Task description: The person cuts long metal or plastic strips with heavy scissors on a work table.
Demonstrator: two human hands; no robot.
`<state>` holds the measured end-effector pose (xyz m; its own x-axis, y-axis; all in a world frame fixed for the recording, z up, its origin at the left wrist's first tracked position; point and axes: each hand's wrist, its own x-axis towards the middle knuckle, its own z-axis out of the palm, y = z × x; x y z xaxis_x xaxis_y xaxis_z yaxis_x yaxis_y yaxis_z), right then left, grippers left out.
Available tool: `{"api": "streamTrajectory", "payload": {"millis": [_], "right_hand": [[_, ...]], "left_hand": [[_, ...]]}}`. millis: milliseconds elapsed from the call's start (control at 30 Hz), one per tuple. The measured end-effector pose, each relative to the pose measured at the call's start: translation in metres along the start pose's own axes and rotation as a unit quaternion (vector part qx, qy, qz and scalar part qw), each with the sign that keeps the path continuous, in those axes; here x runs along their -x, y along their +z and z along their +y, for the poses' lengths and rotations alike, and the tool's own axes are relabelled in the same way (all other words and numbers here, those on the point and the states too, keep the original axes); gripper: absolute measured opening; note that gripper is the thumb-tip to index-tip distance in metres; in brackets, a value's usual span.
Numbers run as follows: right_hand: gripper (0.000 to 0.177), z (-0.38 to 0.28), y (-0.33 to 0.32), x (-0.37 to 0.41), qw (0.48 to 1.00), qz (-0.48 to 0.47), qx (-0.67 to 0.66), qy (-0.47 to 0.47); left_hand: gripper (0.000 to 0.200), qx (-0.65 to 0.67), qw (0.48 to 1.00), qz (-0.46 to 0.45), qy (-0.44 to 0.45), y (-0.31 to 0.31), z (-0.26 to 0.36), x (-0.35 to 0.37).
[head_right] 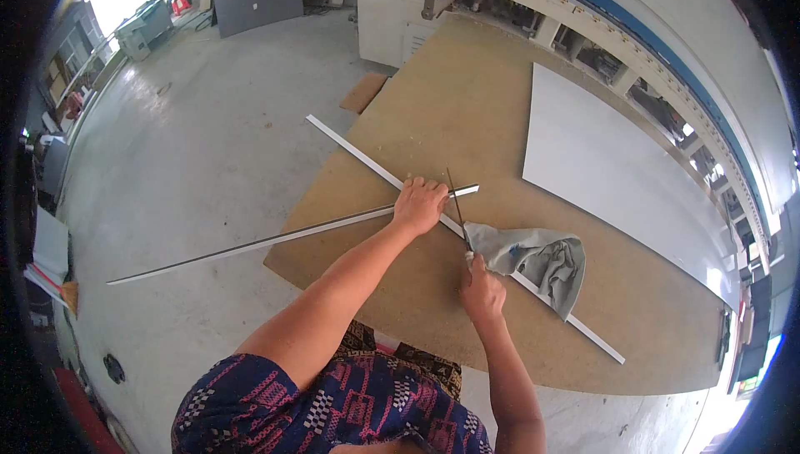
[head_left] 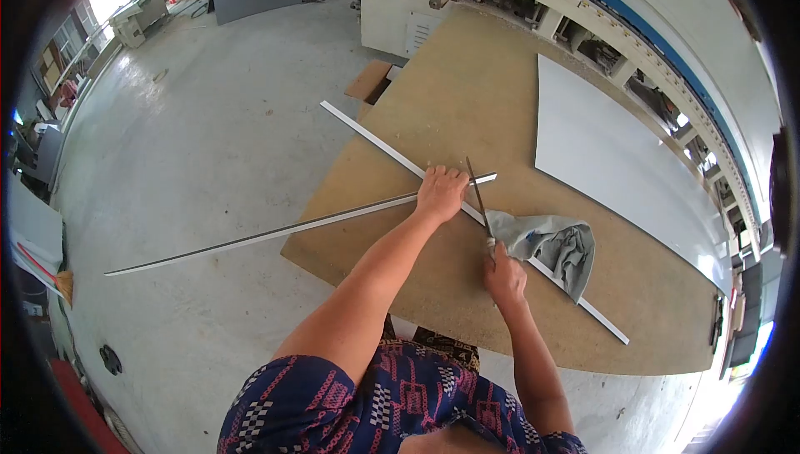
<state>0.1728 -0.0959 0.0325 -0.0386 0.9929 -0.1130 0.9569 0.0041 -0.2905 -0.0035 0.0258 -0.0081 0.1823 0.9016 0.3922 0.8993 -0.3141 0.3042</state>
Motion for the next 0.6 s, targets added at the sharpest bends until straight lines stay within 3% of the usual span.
{"api": "streamTrajectory", "payload": {"millis": [100, 233, 300, 500, 600], "right_hand": [[0.036, 0.007, 0.012, -0.013, 0.999, 0.038, -0.010, -0.019], [0.041, -0.009, 0.014, -0.052, 0.998, 0.030, 0.005, -0.053], [0.042, -0.006, 0.011, -0.050, 0.997, 0.030, 0.021, -0.064], [0.046, 0.013, 0.017, -0.010, 0.998, 0.040, -0.009, -0.042], [0.045, 0.012, 0.019, -0.012, 0.998, 0.042, -0.005, -0.036]], "left_hand": [[0.014, -0.003, 1.000, -0.014, -0.007, -0.003, 0.002, -0.001], [0.015, -0.013, 0.999, 0.036, -0.005, 0.005, -0.004, 0.000], [0.014, -0.020, 0.998, 0.052, 0.004, 0.006, -0.004, 0.001], [0.016, -0.011, 0.999, -0.035, -0.017, -0.004, -0.001, -0.003], [0.014, -0.016, 1.000, 0.010, -0.008, -0.001, -0.002, -0.002]]}}
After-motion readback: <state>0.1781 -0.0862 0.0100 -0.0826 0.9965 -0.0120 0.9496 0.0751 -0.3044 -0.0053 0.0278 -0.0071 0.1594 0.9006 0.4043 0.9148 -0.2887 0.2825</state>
